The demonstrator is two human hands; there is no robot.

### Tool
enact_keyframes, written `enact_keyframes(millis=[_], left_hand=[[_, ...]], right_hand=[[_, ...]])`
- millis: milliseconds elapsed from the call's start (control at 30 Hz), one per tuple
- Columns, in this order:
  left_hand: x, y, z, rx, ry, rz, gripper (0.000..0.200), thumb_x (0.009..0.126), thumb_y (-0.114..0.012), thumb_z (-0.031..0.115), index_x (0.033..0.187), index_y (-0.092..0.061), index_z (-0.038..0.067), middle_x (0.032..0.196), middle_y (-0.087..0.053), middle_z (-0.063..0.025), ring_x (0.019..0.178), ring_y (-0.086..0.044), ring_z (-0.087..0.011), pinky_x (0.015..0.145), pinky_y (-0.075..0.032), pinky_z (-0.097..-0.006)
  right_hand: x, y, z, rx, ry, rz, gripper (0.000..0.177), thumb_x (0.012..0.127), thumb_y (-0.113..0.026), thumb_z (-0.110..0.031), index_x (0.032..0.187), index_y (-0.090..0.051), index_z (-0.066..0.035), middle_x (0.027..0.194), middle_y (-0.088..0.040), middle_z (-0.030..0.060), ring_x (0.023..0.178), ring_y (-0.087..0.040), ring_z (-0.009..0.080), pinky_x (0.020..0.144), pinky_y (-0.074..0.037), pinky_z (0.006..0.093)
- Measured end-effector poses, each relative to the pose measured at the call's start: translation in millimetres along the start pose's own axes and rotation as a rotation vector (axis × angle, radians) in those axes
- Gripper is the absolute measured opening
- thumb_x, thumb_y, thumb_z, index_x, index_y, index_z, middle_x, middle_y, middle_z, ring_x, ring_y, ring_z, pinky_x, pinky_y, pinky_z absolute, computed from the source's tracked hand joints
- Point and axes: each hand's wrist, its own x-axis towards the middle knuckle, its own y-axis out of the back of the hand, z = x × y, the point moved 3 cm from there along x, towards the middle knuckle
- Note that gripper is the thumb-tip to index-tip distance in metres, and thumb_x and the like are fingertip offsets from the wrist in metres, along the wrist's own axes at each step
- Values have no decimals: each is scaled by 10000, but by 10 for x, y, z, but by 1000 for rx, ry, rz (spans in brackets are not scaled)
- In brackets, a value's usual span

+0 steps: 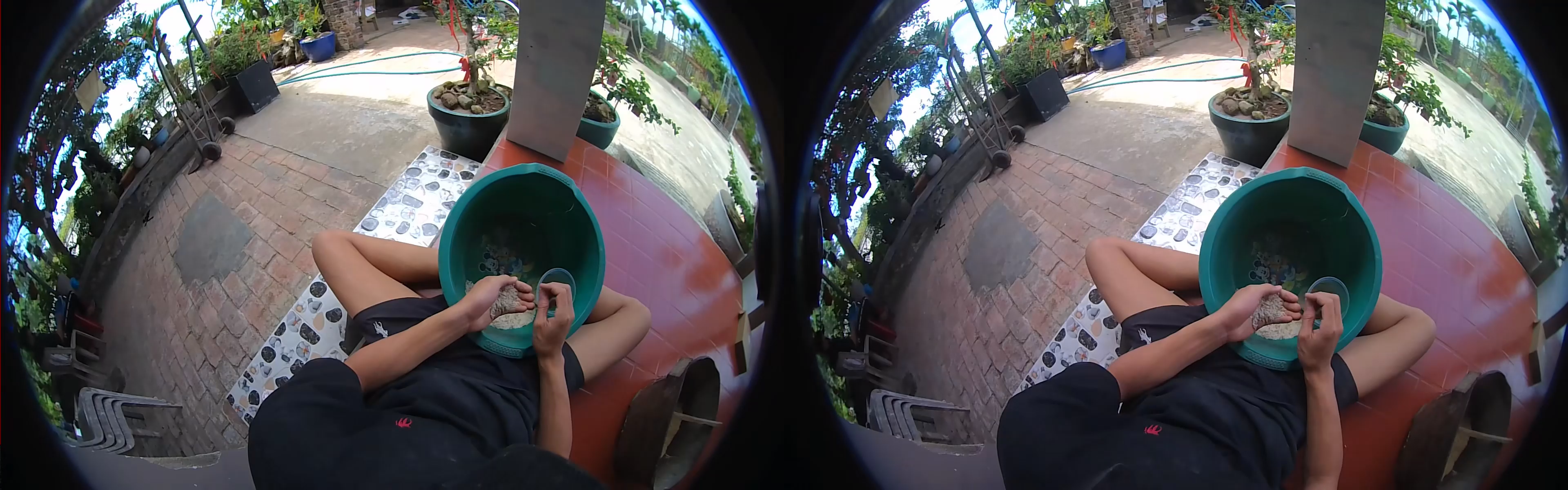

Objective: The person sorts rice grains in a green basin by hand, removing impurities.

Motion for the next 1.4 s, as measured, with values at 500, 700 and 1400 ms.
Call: enact_keyframes(millis=[500, 700, 1400], left_hand=[[-15, 142, 15, 13, -14, -31, 298, 1063, -474, 229, 1104, -696, 36, 1000, -730, -50, 860, -695, -184, 740, -546, -320], [8, 165, 0, -2, -43, 0, 256, 1050, -499, 210, 1066, -690, 41, 980, -725, -65, 871, -692, -198, 768, -552, -339], [-44, 98, 36, 14, -9, 52, 242, 1060, -496, 244, 1097, -654, 64, 1037, -716, -79, 895, -695, -210, 733, -556, -358]], right_hand=[[-27, -120, -181, -169, 327, -258, 317, 786, -829, -139, 1092, -751, -116, 1298, -573, 108, 1217, -517, 325, 1039, -466, 433], [-10, -117, -182, -130, 353, -219, 219, 802, -792, -63, 1013, -741, -87, 1162, -641, 99, 1118, -584, 310, 958, -517, 420], [-51, -126, -223, -174, 373, -352, 412, 808, -833, -234, 1195, -721, -151, 1350, -535, 90, 1291, -474, 324, 1082, -427, 469]])
